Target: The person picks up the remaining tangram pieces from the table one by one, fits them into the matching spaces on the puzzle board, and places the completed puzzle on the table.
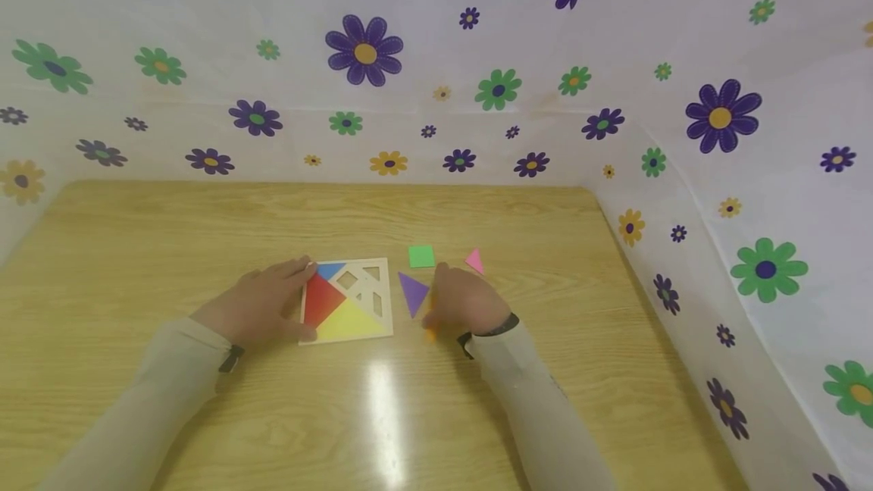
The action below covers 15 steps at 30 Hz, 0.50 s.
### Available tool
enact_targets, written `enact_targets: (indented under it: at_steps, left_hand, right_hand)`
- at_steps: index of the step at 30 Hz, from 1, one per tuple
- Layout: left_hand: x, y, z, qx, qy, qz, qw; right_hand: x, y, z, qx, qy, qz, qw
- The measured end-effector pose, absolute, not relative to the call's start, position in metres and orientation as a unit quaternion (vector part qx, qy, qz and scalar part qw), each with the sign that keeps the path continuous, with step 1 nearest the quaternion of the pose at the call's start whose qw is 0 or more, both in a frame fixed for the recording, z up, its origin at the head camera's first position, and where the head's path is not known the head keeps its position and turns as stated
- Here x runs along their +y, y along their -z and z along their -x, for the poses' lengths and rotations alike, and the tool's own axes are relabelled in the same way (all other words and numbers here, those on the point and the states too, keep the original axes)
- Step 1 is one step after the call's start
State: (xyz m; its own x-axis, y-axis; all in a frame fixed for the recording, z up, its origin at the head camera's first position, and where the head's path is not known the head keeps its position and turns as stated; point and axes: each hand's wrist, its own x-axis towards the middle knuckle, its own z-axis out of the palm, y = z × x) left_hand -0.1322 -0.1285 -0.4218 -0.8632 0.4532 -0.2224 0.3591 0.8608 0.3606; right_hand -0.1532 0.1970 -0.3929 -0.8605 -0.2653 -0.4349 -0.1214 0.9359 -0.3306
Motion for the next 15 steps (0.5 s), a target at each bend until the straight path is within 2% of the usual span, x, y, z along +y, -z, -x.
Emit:
enact_targets:
  at_steps: [15]
  left_hand:
    - [-0.1288, 0.4275, 0.1347, 0.954, -0.158, -0.208, 0.149]
  right_hand:
    - [0.1966, 0.3952, 0.1585, 0.955, 0.123, 0.166, 0.215]
